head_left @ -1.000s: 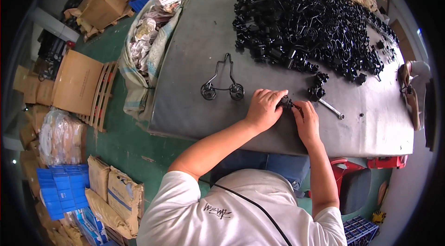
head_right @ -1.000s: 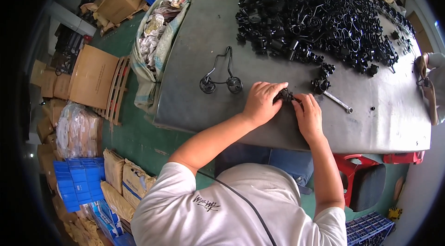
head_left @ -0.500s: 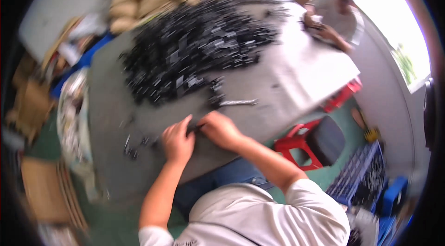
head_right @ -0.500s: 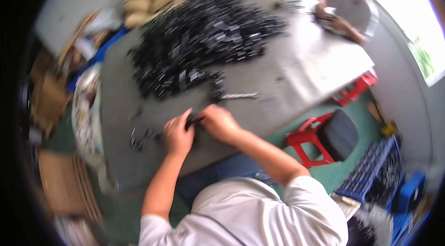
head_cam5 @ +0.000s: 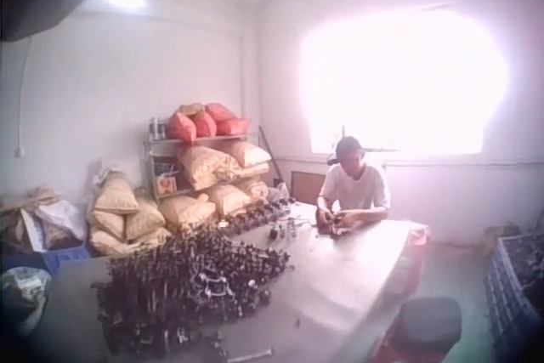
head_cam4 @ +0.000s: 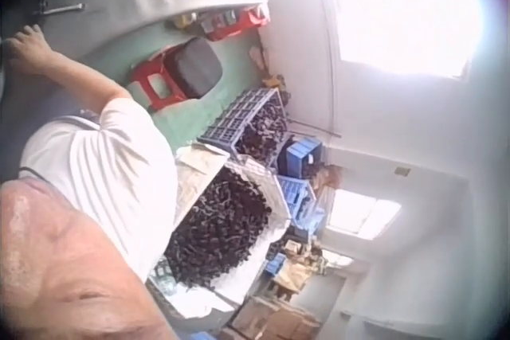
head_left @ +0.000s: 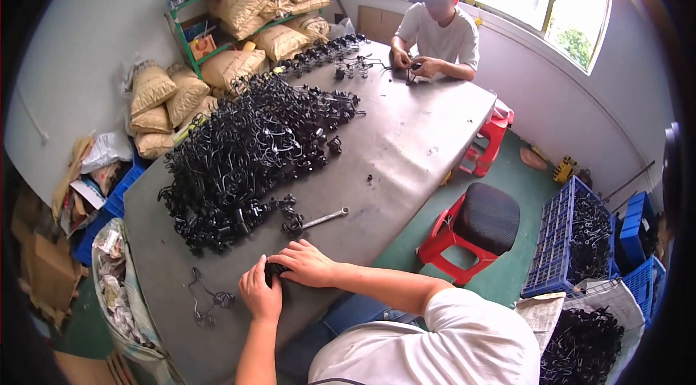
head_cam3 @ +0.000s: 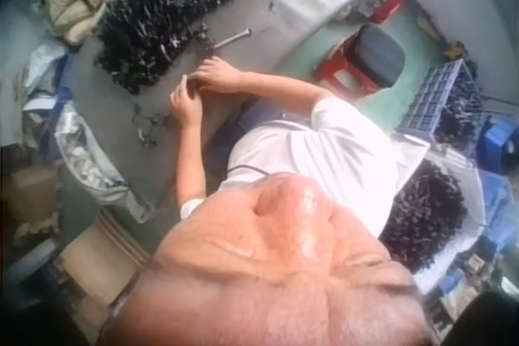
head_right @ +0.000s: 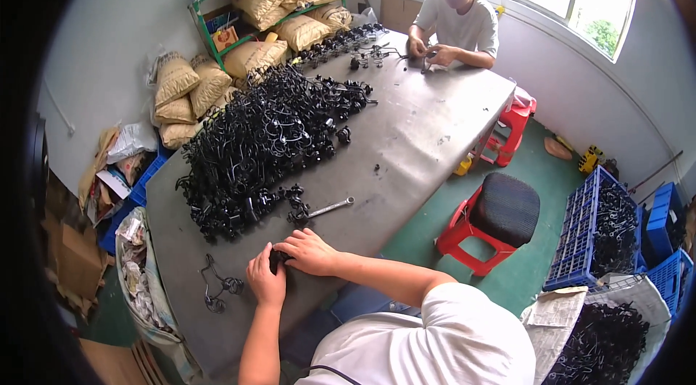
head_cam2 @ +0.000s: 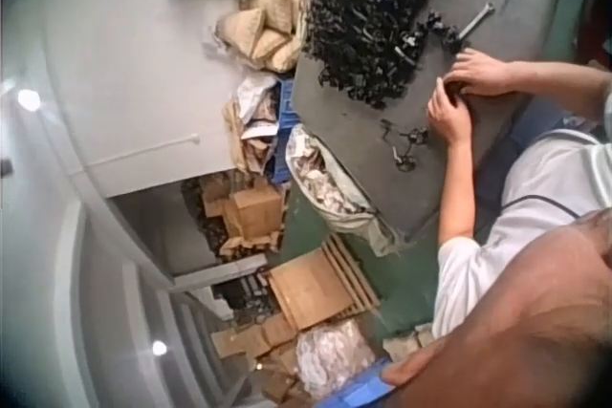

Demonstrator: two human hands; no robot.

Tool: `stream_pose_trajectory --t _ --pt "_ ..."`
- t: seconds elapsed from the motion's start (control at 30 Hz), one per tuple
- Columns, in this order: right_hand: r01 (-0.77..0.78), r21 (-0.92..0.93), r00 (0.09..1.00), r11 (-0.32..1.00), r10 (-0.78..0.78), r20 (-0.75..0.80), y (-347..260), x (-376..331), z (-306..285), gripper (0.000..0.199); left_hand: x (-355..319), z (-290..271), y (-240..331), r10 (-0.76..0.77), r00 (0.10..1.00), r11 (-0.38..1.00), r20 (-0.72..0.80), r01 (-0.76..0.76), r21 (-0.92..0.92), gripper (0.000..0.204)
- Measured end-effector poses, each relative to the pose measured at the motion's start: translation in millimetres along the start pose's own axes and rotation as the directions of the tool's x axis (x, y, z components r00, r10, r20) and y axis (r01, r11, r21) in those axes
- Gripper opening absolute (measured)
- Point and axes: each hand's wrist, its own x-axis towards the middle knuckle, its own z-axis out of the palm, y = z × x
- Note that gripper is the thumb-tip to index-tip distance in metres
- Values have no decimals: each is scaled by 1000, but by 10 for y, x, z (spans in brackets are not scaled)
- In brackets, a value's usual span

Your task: Assembling black metal bicycle components at a workbench in a manufacturing workshop.

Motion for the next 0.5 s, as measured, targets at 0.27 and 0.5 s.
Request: stream_pose_trajectory --t 0.27,0.5 --pt "-125 -57 992 990 124 -26 95 -34 -71 37 26 84 -46 3 1000 1000 21 -3 0 56" --pt "-223 -171 955 960 180 -236 78 -43 -21 40 -17 92 -83 10 999 1000 46 -10 18 60"
